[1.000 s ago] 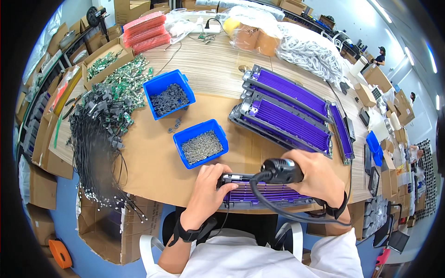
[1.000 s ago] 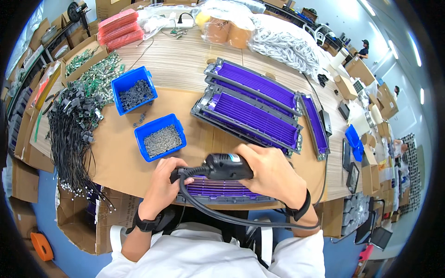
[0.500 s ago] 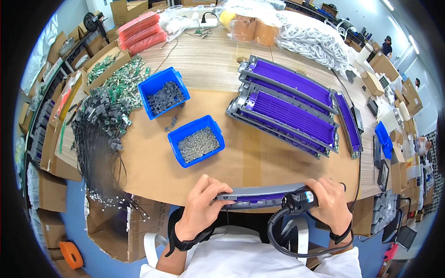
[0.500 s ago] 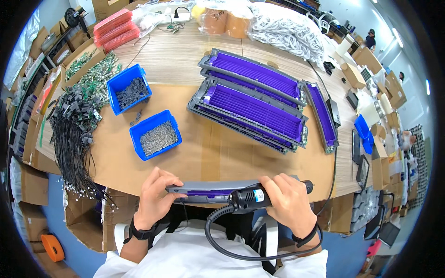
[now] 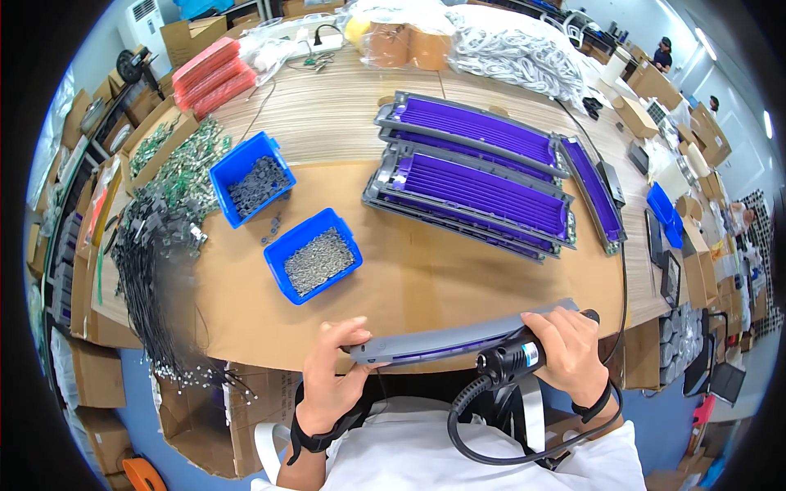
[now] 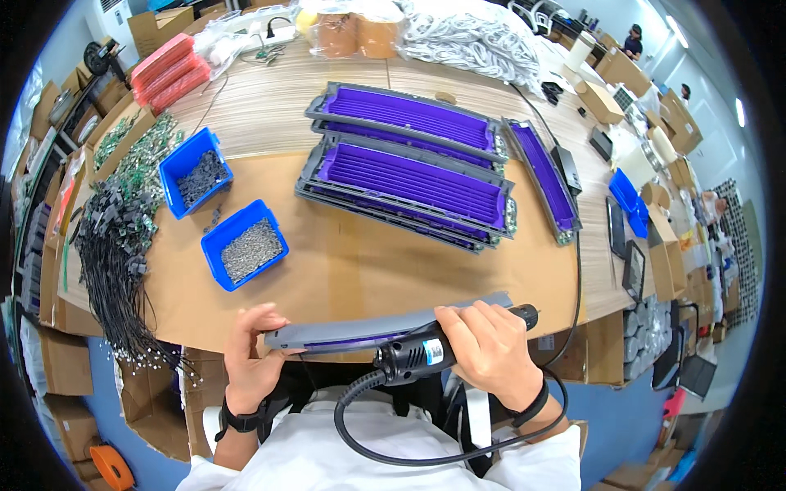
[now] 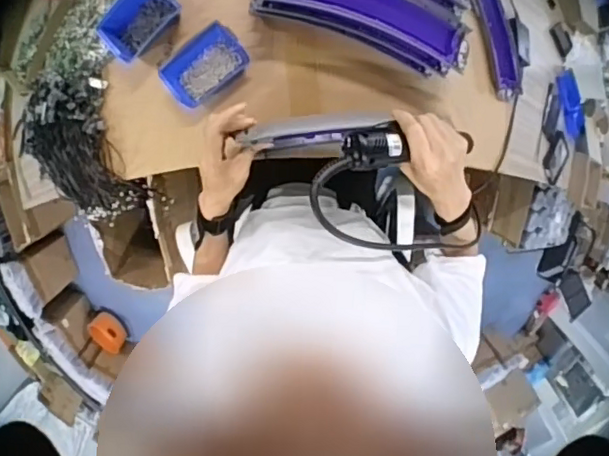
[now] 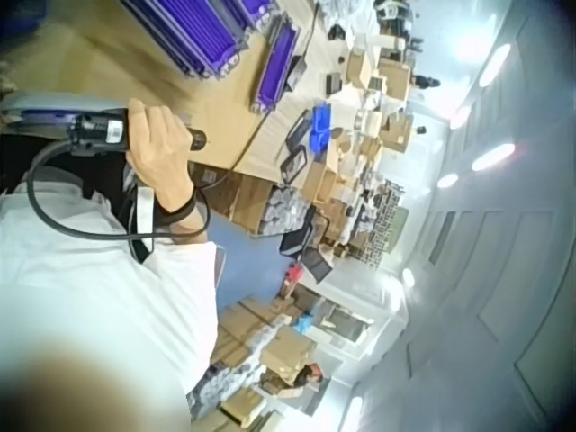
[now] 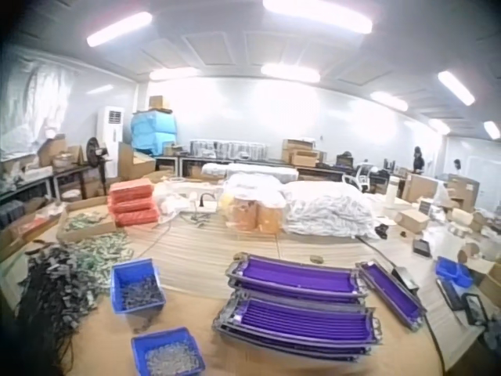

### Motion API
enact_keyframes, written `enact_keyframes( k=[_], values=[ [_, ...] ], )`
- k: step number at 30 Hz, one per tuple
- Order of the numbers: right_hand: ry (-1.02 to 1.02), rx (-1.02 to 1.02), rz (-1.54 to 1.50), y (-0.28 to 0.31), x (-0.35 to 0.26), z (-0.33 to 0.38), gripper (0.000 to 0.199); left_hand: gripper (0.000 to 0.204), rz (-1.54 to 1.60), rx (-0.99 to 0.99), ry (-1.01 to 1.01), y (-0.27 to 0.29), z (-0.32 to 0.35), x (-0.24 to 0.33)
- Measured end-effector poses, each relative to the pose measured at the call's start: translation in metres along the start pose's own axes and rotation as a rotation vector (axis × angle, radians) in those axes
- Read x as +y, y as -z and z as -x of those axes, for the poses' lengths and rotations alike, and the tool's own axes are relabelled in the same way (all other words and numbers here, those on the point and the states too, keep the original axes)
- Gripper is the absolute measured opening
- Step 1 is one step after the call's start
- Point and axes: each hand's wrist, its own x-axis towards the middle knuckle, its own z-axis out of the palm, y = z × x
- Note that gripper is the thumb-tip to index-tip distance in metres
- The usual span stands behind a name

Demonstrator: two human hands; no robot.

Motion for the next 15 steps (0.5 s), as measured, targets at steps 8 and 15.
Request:
enact_keyframes(
  k=[8,15],
  values=[
    [-0.210,0.198,0.045,0.033,0.036,0.029,0.043,0.126,0.393,-0.077,0.043,-0.019,-0.023,0.016],
    [-0.871,0.400,0.215,0.062,0.115,0.063,0.038,0.076,0.338,-0.598,0.141,-0.044,-0.015,0.036]
  ],
)
